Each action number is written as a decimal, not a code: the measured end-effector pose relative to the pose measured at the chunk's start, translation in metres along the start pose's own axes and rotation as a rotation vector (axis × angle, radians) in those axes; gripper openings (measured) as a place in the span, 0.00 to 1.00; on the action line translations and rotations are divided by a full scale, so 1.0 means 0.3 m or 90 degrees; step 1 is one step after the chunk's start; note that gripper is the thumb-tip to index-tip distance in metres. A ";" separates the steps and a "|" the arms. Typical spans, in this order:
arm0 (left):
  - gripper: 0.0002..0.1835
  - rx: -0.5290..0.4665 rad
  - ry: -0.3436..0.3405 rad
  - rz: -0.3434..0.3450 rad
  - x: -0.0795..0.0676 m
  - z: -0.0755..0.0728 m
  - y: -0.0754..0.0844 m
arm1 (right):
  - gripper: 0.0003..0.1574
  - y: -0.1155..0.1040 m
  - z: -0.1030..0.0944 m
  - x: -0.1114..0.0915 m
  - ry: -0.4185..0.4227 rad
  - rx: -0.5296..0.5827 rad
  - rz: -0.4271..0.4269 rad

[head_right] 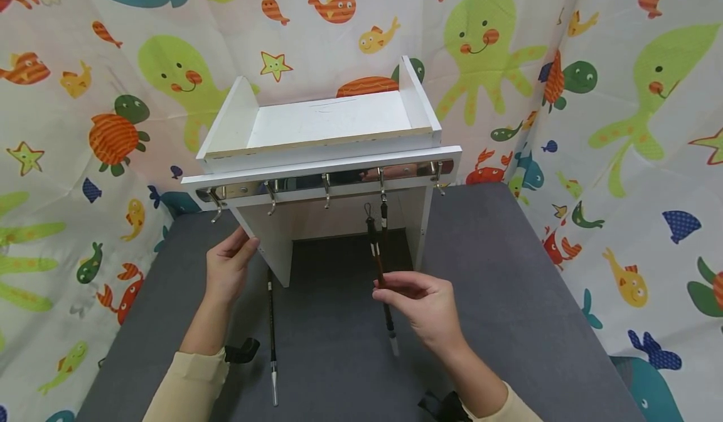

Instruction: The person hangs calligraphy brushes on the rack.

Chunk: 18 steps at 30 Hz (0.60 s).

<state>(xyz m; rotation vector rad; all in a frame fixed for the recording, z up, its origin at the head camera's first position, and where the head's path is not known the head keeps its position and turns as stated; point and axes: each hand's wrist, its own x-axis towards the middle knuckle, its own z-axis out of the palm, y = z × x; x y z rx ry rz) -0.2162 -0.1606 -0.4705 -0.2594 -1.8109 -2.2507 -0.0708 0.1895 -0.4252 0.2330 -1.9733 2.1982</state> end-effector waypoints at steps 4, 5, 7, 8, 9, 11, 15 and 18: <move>0.24 0.006 0.010 -0.002 -0.001 0.004 0.002 | 0.18 -0.006 0.030 0.007 -0.014 -0.009 0.006; 0.24 0.004 0.012 -0.002 0.000 0.003 0.002 | 0.18 -0.006 0.038 0.011 -0.014 -0.013 0.008; 0.24 0.002 0.010 -0.001 0.001 0.002 0.002 | 0.18 -0.005 0.051 0.017 -0.011 -0.018 0.018; 0.24 -0.001 0.007 -0.004 0.002 0.002 0.001 | 0.18 -0.004 0.057 0.020 -0.009 -0.022 0.023; 0.24 -0.001 0.006 -0.006 0.003 0.002 0.000 | 0.18 -0.002 0.061 0.023 -0.007 -0.025 0.029; 0.24 -0.002 0.003 -0.010 0.003 0.002 -0.002 | 0.17 0.003 0.068 0.028 -0.009 -0.035 0.042; 0.24 -0.004 0.008 -0.017 0.001 0.002 0.001 | 0.18 0.016 0.081 0.038 -0.026 -0.049 0.055; 0.24 -0.006 0.009 -0.016 -0.001 0.002 0.008 | 0.19 0.023 0.091 0.043 -0.036 -0.053 0.062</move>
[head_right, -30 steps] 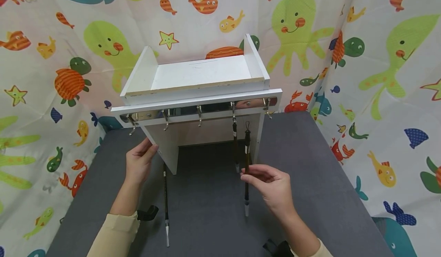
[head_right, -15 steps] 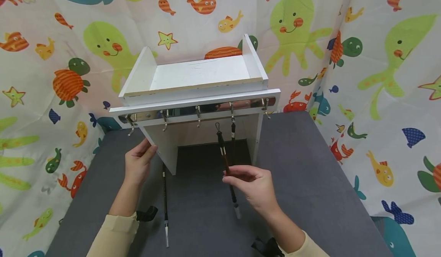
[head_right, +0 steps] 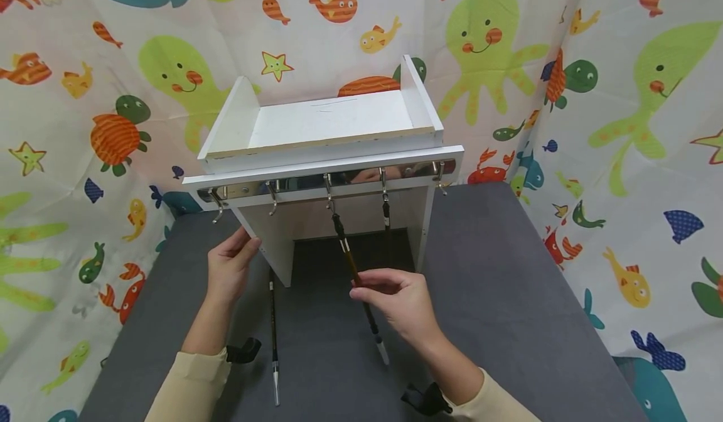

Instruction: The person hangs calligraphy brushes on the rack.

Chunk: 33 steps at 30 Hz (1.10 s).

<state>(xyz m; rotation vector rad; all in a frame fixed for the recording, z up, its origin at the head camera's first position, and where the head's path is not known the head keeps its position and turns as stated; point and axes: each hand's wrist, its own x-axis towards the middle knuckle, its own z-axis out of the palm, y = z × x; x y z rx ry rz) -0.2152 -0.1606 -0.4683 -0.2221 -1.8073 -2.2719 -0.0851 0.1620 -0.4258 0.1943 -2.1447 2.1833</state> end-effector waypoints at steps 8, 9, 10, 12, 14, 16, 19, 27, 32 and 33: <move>0.24 0.020 -0.002 0.010 -0.003 -0.003 0.007 | 0.18 0.006 0.011 0.014 -0.003 -0.013 0.011; 0.24 0.022 -0.003 0.012 -0.003 -0.003 0.007 | 0.17 0.007 0.012 0.016 -0.004 -0.014 0.011; 0.24 0.020 -0.005 0.014 -0.002 -0.003 0.005 | 0.18 0.008 0.012 0.017 -0.007 -0.011 0.009; 0.24 0.019 -0.010 0.022 -0.001 -0.004 0.001 | 0.18 0.010 0.012 0.018 -0.012 -0.006 0.006; 0.24 0.017 -0.014 0.030 0.000 -0.004 -0.004 | 0.19 0.012 0.012 0.019 -0.017 -0.001 0.002; 0.24 0.010 -0.018 0.035 0.002 -0.005 -0.008 | 0.20 0.013 0.012 0.019 -0.018 0.002 0.000; 0.24 0.008 -0.019 0.038 0.003 -0.005 -0.011 | 0.20 0.013 0.013 0.020 -0.014 -0.008 0.000; 0.24 0.008 -0.015 0.032 0.001 -0.004 -0.011 | 0.18 0.031 0.020 0.044 0.009 -0.045 0.026; 0.24 0.010 -0.017 0.035 -0.001 -0.007 -0.011 | 0.17 0.068 0.028 0.067 0.013 -0.046 0.009; 0.24 0.010 -0.017 0.036 -0.002 -0.008 -0.011 | 0.17 0.075 0.030 0.071 0.012 -0.042 0.006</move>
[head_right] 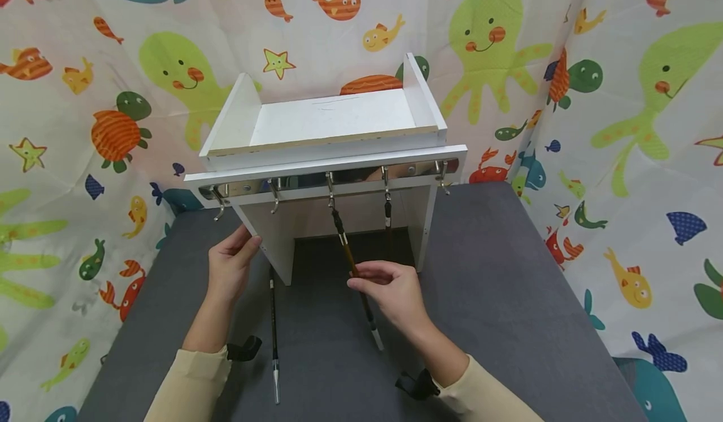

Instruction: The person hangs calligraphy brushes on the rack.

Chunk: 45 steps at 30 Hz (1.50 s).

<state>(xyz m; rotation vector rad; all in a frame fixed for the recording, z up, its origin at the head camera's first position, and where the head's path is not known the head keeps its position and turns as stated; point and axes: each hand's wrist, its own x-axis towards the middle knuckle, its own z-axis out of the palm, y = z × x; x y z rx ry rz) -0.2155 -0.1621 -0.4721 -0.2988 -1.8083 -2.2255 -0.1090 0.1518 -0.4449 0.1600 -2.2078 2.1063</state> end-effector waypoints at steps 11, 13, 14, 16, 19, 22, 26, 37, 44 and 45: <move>0.24 -0.007 0.011 -0.012 -0.005 -0.001 0.006 | 0.16 0.046 0.044 0.039 0.047 -0.043 -0.038; 0.24 -0.007 0.011 -0.015 -0.005 -0.001 0.007 | 0.16 0.040 0.049 0.040 0.059 -0.067 -0.044; 0.24 -0.007 0.011 -0.015 -0.005 -0.001 0.008 | 0.17 0.027 0.052 0.037 0.061 -0.076 -0.050; 0.24 -0.006 0.011 -0.016 -0.006 0.000 0.009 | 0.18 0.000 0.054 0.033 0.063 -0.084 -0.054; 0.24 -0.007 0.012 -0.016 -0.008 0.001 0.009 | 0.19 -0.039 0.053 0.025 0.063 -0.085 -0.060; 0.24 -0.006 0.013 -0.014 -0.009 0.002 0.008 | 0.19 -0.048 0.045 0.019 0.065 -0.078 -0.065; 0.24 -0.012 0.017 -0.013 -0.010 0.004 0.003 | 0.17 -0.016 0.010 0.013 0.064 -0.070 -0.091; 0.23 -0.004 0.013 -0.003 -0.010 0.008 -0.002 | 0.13 -0.071 -0.132 -0.011 0.078 -0.075 -0.286; 0.23 0.002 0.013 -0.003 -0.003 0.008 0.004 | 0.11 -0.070 -0.209 0.024 0.223 -0.070 -0.362; 0.23 0.000 0.014 -0.003 -0.002 0.008 0.004 | 0.09 -0.067 -0.221 0.035 0.252 -0.058 -0.355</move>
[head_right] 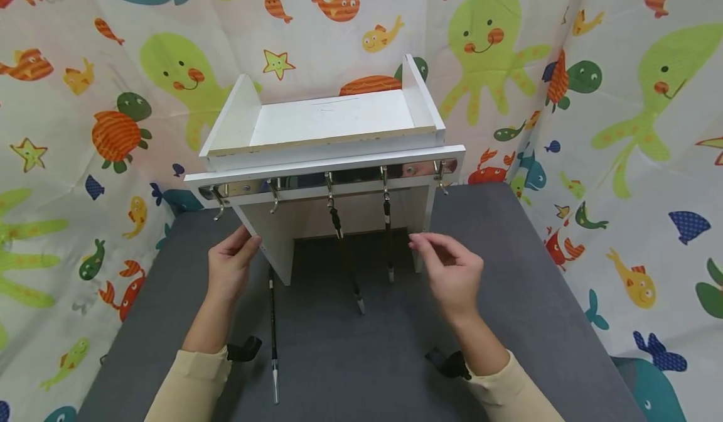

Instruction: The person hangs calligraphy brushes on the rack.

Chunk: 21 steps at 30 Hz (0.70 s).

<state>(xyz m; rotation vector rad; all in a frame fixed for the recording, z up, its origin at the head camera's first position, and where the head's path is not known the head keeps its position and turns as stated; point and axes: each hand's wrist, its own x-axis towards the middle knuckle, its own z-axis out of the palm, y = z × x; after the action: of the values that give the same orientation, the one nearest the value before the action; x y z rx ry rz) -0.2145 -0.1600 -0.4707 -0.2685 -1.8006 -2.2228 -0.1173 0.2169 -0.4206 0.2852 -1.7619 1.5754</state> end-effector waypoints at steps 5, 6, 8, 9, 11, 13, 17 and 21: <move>0.23 -0.009 0.005 0.000 0.004 0.003 -0.002 | 0.13 0.035 -0.035 0.052 0.088 -0.019 0.117; 0.23 -0.010 0.006 -0.002 0.004 0.003 -0.003 | 0.15 0.049 -0.043 0.059 0.088 -0.023 0.152; 0.23 -0.007 0.008 -0.006 0.004 0.003 -0.002 | 0.19 0.069 -0.056 0.067 0.069 -0.057 0.214; 0.23 -0.003 0.008 -0.008 0.003 0.003 -0.002 | 0.20 0.076 -0.059 0.070 0.056 -0.066 0.243; 0.24 0.004 0.008 -0.012 0.001 -0.001 0.000 | 0.23 0.108 -0.066 0.071 0.028 -0.087 0.290; 0.24 0.010 0.006 -0.013 0.001 -0.003 0.001 | 0.25 0.133 -0.067 0.073 0.003 -0.100 0.320; 0.24 0.017 0.003 -0.013 0.004 -0.003 -0.003 | 0.28 0.186 -0.064 0.075 -0.026 -0.113 0.351; 0.23 0.018 0.009 -0.018 0.003 0.000 -0.009 | 0.30 0.215 -0.058 0.070 -0.040 -0.125 0.376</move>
<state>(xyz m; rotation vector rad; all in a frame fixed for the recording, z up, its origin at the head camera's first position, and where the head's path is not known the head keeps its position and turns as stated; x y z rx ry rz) -0.2161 -0.1595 -0.4730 -0.2219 -1.8377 -2.2101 -0.1648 0.2537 -0.4567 -0.3156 -2.1572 1.7738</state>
